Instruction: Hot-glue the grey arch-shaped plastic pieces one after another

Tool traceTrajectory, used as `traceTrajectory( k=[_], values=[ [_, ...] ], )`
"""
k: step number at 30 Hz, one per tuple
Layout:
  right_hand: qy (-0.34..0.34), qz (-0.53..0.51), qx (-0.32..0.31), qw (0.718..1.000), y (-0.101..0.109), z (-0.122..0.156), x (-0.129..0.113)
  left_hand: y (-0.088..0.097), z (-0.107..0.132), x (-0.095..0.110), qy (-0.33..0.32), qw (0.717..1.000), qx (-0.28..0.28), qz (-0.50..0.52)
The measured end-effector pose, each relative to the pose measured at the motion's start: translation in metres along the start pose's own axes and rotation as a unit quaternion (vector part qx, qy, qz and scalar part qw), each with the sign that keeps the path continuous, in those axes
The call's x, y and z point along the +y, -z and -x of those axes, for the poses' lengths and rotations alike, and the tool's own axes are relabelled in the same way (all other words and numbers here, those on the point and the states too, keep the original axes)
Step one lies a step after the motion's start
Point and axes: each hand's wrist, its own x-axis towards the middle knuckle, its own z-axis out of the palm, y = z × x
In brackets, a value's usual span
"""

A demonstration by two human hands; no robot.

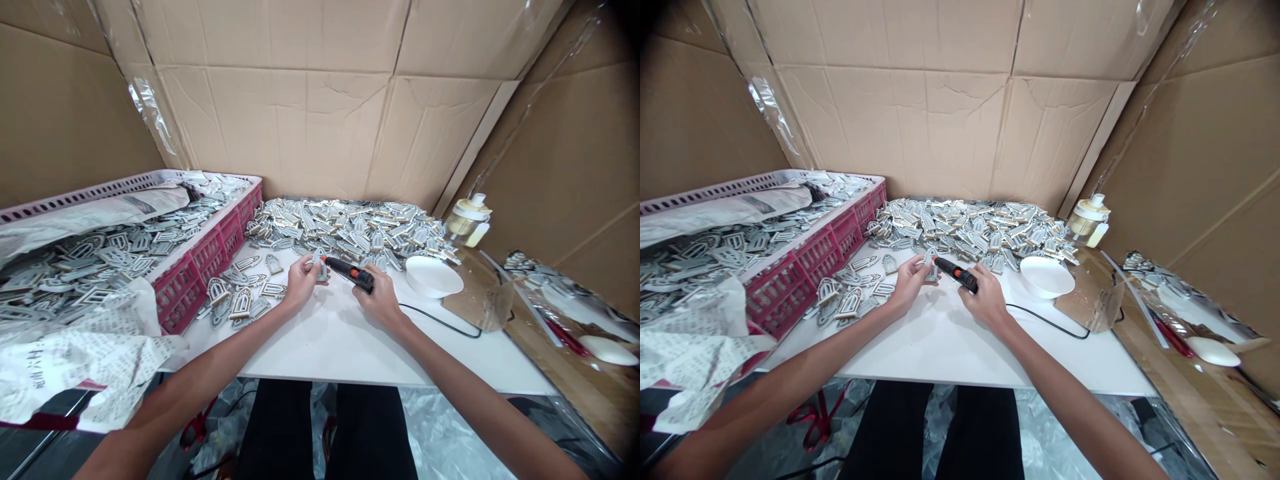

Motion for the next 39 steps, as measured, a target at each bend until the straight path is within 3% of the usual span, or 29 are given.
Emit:
traceTrajectory(
  k=[9,14,17,20,27,32,39],
  values=[
    [0.021,0.094,0.011,0.995,-0.004,0.004,0.0,0.001,-0.001,-0.001,-0.004,1.0,0.008,-0.002],
    [-0.037,0.155,0.054,0.986,0.003,-0.002,0.008,-0.002,0.004,-0.001,-0.004,1.0,-0.024,-0.011],
    [-0.05,0.13,0.06,0.988,0.007,-0.007,0.013,-0.002,0.005,0.0,0.001,1.0,-0.028,-0.008],
    [-0.02,0.061,0.061,0.996,0.01,-0.009,0.011,0.0,0.002,0.001,-0.003,1.0,-0.011,-0.002],
    [0.006,-0.065,-0.008,0.998,0.013,-0.006,0.002,0.005,-0.008,-0.003,-0.01,0.999,0.023,0.032],
    [-0.003,-0.049,-0.059,0.997,0.01,-0.005,0.004,0.006,-0.011,-0.004,-0.028,0.997,0.046,0.047],
    [-0.021,-0.015,-0.079,0.997,0.008,-0.005,0.003,0.009,-0.011,-0.006,-0.048,0.999,0.021,0.011]
  ],
)
